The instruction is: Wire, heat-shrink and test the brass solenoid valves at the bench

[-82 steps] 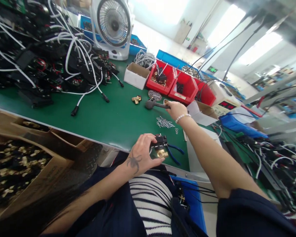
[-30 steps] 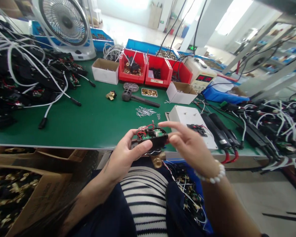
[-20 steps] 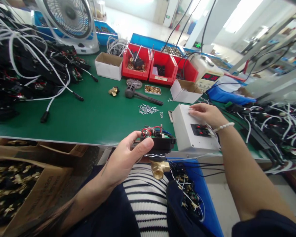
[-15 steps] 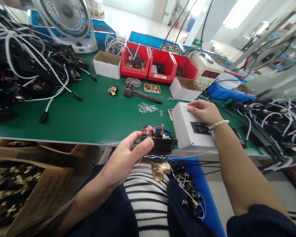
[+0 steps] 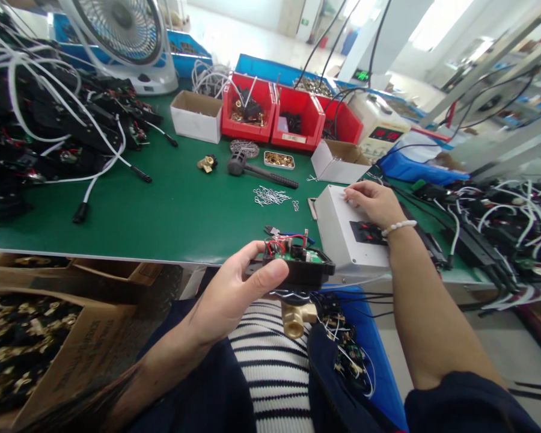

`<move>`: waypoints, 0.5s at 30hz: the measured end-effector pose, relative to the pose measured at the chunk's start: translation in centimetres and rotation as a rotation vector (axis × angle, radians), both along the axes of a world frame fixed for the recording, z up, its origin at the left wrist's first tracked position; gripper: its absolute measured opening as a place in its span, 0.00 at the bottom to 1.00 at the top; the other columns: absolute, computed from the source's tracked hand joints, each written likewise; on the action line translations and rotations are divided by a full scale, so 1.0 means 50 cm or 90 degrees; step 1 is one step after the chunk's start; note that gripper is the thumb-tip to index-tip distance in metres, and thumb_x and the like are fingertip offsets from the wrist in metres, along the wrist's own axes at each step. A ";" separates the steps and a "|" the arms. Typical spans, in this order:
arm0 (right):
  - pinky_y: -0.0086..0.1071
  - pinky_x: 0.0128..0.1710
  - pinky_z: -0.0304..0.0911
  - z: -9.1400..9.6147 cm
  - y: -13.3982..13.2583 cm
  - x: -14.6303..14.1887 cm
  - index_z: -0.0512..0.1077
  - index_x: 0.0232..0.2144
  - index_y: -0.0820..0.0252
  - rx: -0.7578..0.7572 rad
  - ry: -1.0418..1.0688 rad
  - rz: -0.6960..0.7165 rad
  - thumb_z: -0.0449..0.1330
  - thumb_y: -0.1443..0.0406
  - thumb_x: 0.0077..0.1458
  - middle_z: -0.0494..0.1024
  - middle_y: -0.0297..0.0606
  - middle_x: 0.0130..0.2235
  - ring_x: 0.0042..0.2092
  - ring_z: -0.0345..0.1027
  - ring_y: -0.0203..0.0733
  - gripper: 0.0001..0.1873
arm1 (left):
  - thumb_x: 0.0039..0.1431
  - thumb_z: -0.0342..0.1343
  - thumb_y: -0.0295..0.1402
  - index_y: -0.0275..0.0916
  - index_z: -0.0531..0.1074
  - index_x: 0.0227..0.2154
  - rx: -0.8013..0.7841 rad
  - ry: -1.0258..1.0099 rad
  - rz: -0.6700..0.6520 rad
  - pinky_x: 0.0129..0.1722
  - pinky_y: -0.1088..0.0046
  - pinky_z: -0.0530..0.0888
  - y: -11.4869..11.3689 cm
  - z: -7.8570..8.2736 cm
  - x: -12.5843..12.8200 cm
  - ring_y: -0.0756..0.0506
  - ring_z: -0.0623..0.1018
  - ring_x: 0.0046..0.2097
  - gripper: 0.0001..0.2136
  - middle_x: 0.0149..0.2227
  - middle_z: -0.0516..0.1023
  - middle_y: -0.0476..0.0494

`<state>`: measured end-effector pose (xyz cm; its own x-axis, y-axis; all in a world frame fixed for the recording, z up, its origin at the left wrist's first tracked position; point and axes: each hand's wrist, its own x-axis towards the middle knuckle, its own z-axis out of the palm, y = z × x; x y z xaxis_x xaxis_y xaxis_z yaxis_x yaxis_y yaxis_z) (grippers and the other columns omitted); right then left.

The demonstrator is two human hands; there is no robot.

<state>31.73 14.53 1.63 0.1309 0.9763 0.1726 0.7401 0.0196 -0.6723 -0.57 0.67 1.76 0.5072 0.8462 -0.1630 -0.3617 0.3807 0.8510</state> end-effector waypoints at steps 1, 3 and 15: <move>0.33 0.33 0.64 0.000 -0.001 -0.001 0.74 0.28 0.59 0.000 -0.002 -0.001 0.62 0.61 0.50 0.78 0.37 0.29 0.27 0.65 0.37 0.07 | 0.55 0.62 0.48 0.35 0.69 0.50 0.020 0.009 0.008 0.49 0.62 0.75 0.000 0.000 -0.002 0.39 0.80 0.47 0.26 0.46 0.80 0.37; 0.33 0.32 0.64 0.001 -0.002 -0.002 0.74 0.28 0.59 0.002 -0.007 -0.003 0.63 0.60 0.50 0.78 0.37 0.29 0.26 0.64 0.37 0.08 | 0.55 0.64 0.44 0.38 0.69 0.50 0.058 0.024 0.024 0.48 0.67 0.75 -0.002 0.002 -0.005 0.42 0.80 0.46 0.24 0.45 0.80 0.41; 0.32 0.29 0.62 -0.003 -0.001 0.003 0.74 0.27 0.58 0.009 -0.011 0.013 0.63 0.51 0.48 0.78 0.38 0.29 0.27 0.64 0.38 0.16 | 0.49 0.69 0.35 0.42 0.68 0.47 0.119 0.029 0.032 0.38 0.74 0.77 -0.021 0.023 -0.012 0.46 0.81 0.39 0.23 0.40 0.80 0.47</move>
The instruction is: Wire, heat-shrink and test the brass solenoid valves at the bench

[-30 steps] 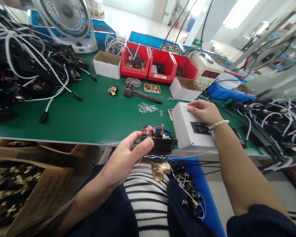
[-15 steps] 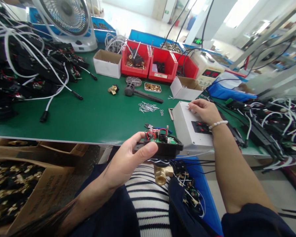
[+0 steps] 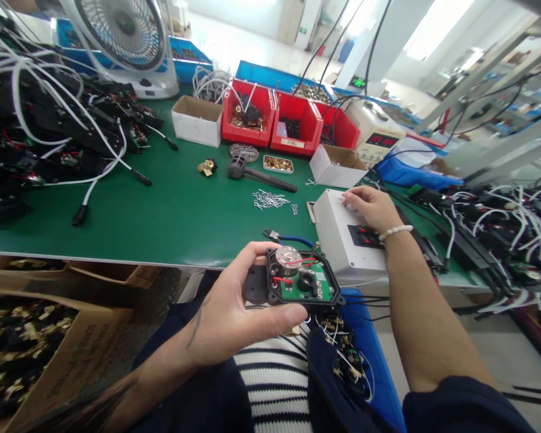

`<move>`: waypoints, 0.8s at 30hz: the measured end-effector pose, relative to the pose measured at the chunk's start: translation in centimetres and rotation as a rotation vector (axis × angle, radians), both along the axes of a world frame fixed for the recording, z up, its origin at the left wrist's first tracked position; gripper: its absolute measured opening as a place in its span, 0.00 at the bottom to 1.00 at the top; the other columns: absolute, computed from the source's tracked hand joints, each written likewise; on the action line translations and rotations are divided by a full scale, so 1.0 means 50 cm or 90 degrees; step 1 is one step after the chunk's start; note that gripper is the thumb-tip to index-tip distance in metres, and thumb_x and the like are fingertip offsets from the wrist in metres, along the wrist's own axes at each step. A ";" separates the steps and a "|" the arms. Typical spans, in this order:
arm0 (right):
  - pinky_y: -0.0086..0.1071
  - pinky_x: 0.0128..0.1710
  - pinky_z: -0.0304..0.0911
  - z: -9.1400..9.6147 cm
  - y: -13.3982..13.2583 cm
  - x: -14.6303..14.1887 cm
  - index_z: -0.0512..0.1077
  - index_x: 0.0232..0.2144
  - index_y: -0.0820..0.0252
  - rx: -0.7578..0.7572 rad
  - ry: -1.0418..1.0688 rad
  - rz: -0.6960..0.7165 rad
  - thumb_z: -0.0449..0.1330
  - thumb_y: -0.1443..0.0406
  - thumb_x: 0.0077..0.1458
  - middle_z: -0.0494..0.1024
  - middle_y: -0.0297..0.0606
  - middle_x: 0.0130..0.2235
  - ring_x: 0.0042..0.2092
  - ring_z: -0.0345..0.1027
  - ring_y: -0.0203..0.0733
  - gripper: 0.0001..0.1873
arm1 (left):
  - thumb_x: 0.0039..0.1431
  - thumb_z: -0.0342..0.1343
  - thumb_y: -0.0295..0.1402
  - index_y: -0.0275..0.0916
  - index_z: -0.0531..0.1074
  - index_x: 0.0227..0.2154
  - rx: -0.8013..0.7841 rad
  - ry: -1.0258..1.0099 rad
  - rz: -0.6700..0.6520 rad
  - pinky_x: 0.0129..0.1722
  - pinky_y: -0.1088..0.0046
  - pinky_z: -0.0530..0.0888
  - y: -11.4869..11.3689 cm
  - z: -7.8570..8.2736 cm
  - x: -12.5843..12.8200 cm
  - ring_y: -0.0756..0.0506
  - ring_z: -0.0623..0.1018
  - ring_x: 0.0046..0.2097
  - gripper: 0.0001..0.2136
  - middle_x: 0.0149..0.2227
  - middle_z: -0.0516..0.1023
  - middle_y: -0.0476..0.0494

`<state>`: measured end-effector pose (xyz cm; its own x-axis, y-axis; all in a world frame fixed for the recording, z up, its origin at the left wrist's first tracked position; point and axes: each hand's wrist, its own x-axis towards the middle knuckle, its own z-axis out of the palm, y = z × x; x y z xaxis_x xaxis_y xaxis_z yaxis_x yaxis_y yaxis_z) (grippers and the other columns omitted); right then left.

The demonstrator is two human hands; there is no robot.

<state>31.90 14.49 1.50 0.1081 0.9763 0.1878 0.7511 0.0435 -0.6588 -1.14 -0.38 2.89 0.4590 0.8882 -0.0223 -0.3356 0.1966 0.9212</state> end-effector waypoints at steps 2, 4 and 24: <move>0.32 0.29 0.62 0.000 0.000 0.000 0.73 0.27 0.58 0.001 0.000 0.000 0.63 0.51 0.48 0.78 0.38 0.29 0.27 0.64 0.38 0.16 | 0.49 0.69 0.34 0.43 0.67 0.47 0.006 -0.003 -0.008 0.39 0.73 0.78 0.000 -0.001 0.000 0.45 0.81 0.39 0.24 0.41 0.80 0.47; 0.32 0.30 0.62 0.000 0.000 0.000 0.73 0.27 0.58 0.002 -0.001 -0.003 0.62 0.51 0.48 0.77 0.38 0.29 0.27 0.63 0.38 0.16 | 0.49 0.69 0.32 0.44 0.67 0.48 0.016 -0.001 -0.016 0.41 0.73 0.78 0.000 -0.001 0.000 0.45 0.81 0.40 0.24 0.43 0.80 0.46; 0.33 0.32 0.63 0.002 -0.002 -0.001 0.74 0.23 0.58 0.012 -0.035 -0.026 0.60 0.51 0.54 0.74 0.36 0.23 0.26 0.65 0.39 0.18 | 0.57 0.62 0.46 0.38 0.69 0.51 -0.116 -0.037 0.038 0.46 0.66 0.77 0.013 -0.015 0.009 0.41 0.81 0.46 0.24 0.46 0.80 0.39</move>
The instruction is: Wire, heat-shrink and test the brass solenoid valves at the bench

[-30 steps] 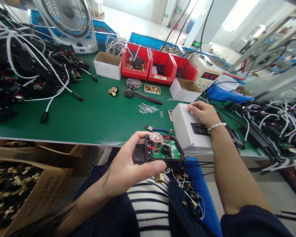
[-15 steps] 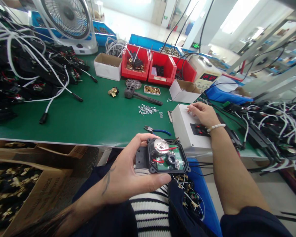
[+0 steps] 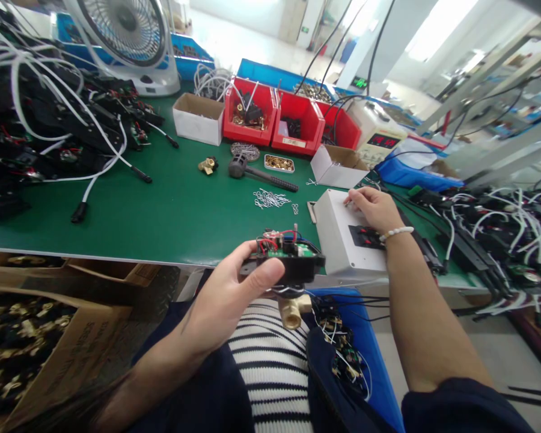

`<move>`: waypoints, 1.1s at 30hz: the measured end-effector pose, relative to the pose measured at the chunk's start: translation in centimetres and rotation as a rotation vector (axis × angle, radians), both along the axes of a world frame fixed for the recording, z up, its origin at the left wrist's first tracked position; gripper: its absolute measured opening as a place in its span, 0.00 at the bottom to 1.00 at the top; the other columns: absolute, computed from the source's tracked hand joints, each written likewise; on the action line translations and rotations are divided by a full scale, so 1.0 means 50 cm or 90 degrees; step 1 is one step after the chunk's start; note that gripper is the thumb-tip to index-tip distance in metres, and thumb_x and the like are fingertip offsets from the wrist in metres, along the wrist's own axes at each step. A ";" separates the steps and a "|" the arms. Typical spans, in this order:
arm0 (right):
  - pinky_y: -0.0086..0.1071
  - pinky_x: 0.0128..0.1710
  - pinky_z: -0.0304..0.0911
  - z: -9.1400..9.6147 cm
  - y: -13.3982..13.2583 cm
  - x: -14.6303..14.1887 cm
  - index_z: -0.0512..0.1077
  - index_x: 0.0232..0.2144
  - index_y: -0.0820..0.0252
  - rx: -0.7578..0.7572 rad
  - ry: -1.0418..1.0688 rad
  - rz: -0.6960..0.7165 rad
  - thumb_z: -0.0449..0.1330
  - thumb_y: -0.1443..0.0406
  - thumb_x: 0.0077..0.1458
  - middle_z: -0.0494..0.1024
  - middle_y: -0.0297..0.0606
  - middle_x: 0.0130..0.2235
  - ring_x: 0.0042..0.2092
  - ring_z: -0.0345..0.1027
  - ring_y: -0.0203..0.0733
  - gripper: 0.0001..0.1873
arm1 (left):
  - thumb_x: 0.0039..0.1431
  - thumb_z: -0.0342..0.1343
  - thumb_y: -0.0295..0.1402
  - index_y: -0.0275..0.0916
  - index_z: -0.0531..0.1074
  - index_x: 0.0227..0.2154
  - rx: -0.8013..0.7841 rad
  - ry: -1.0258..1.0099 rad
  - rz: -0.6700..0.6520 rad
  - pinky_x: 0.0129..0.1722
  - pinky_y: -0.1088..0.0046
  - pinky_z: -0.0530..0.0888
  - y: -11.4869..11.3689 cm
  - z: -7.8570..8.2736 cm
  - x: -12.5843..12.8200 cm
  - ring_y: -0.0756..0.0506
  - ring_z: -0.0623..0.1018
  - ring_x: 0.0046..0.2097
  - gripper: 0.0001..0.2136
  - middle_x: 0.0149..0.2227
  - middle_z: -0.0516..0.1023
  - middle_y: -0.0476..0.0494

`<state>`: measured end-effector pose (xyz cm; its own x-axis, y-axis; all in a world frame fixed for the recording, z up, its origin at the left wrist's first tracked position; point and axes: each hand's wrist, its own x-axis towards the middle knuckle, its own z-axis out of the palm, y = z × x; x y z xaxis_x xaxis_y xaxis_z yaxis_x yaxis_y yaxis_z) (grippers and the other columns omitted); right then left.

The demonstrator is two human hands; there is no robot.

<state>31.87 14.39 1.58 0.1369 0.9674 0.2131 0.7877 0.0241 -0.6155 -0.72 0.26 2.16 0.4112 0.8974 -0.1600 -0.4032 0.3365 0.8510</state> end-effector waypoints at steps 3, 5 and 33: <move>0.33 0.32 0.63 -0.001 0.000 0.001 0.74 0.24 0.58 -0.004 -0.006 -0.005 0.60 0.51 0.55 0.74 0.36 0.23 0.27 0.66 0.39 0.18 | 0.60 0.58 0.48 0.33 0.70 0.51 -0.068 -0.093 0.002 0.45 0.62 0.78 0.004 -0.004 0.007 0.38 0.81 0.46 0.24 0.46 0.81 0.34; 0.33 0.32 0.63 -0.001 0.000 0.002 0.74 0.24 0.58 -0.005 -0.009 -0.006 0.60 0.51 0.55 0.74 0.36 0.23 0.27 0.66 0.40 0.18 | 0.60 0.59 0.46 0.33 0.72 0.50 -0.082 -0.124 -0.001 0.44 0.62 0.78 0.004 -0.001 0.010 0.38 0.81 0.45 0.23 0.43 0.82 0.35; 0.32 0.33 0.63 -0.003 0.001 0.001 0.75 0.24 0.59 0.000 -0.030 -0.024 0.59 0.53 0.58 0.75 0.36 0.24 0.28 0.68 0.39 0.18 | 0.59 0.61 0.43 0.33 0.76 0.46 -0.091 -0.165 0.011 0.36 0.72 0.78 0.000 0.003 0.008 0.46 0.81 0.32 0.19 0.33 0.83 0.41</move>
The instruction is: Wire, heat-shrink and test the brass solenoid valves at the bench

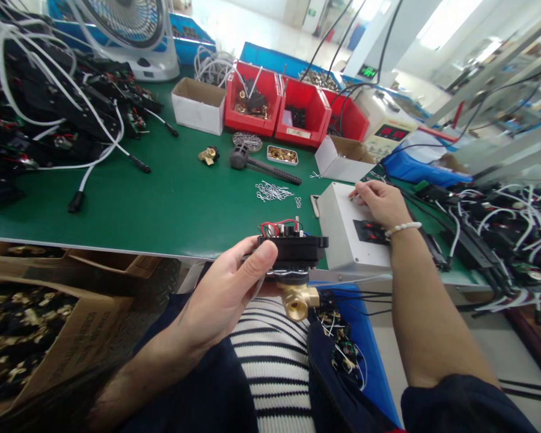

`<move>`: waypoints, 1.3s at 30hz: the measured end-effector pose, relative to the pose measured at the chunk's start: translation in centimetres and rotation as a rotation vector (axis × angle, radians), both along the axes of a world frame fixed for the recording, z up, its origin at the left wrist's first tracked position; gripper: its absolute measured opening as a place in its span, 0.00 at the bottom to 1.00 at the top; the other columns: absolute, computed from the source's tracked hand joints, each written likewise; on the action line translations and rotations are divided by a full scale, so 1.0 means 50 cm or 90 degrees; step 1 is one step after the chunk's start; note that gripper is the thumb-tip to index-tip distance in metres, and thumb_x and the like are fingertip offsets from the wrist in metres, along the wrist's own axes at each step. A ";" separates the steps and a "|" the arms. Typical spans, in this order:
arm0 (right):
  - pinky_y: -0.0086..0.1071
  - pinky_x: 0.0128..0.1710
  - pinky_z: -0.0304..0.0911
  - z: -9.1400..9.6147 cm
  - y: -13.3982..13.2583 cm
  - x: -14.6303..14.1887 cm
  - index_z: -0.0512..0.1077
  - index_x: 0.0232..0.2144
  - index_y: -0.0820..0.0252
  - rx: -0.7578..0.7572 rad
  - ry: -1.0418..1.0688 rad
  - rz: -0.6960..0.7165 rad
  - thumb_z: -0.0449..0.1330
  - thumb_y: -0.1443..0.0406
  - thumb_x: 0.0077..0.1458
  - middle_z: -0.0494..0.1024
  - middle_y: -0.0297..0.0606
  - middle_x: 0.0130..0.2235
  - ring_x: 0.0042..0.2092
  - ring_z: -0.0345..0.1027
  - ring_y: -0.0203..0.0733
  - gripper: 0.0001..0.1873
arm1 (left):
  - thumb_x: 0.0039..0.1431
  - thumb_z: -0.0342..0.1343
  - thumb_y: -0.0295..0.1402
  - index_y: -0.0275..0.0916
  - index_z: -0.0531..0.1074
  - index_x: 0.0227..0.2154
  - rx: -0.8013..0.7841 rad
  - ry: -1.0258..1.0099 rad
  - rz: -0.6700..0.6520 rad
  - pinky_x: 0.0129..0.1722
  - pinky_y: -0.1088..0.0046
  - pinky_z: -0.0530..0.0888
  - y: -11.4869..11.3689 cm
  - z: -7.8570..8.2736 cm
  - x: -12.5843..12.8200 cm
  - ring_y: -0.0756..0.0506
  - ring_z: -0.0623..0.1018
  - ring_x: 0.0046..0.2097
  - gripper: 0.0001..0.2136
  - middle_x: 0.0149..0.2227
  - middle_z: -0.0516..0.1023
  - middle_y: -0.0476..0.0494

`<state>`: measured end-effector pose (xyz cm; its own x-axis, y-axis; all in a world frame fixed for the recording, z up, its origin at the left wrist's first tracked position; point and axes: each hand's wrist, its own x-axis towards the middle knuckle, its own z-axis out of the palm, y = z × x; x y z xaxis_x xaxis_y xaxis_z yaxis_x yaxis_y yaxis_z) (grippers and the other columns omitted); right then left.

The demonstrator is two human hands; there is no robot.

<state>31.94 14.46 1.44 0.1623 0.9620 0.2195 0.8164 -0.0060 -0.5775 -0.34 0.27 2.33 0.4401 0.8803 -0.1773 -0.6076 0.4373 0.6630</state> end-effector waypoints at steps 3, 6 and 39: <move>0.32 0.33 0.64 0.002 -0.001 -0.001 0.75 0.25 0.59 -0.004 0.001 0.000 0.59 0.53 0.58 0.75 0.35 0.24 0.28 0.69 0.40 0.18 | 0.60 0.60 0.43 0.34 0.75 0.47 0.000 -0.002 -0.003 0.37 0.72 0.78 -0.002 0.000 0.000 0.45 0.82 0.35 0.19 0.34 0.83 0.41; 0.32 0.34 0.63 0.003 -0.002 -0.002 0.75 0.24 0.59 -0.003 0.003 -0.002 0.59 0.55 0.59 0.75 0.35 0.24 0.28 0.68 0.39 0.16 | 0.60 0.59 0.43 0.34 0.75 0.47 -0.003 -0.002 0.002 0.40 0.70 0.78 -0.004 0.001 0.001 0.43 0.82 0.39 0.18 0.38 0.83 0.40; 0.33 0.34 0.62 -0.004 0.011 0.005 0.70 0.18 0.58 -0.020 0.077 0.014 0.51 0.37 0.57 0.75 0.41 0.24 0.28 0.64 0.39 0.34 | 0.71 0.40 0.37 0.30 0.79 0.35 -0.151 -0.101 -0.036 0.38 0.73 0.79 0.011 0.018 -0.009 0.46 0.83 0.33 0.23 0.32 0.84 0.37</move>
<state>32.21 15.00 1.24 0.1642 0.9717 0.1696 0.7408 -0.0080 -0.6716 -0.78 0.84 3.21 0.5260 0.7955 -0.3007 -0.6658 0.6052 0.4364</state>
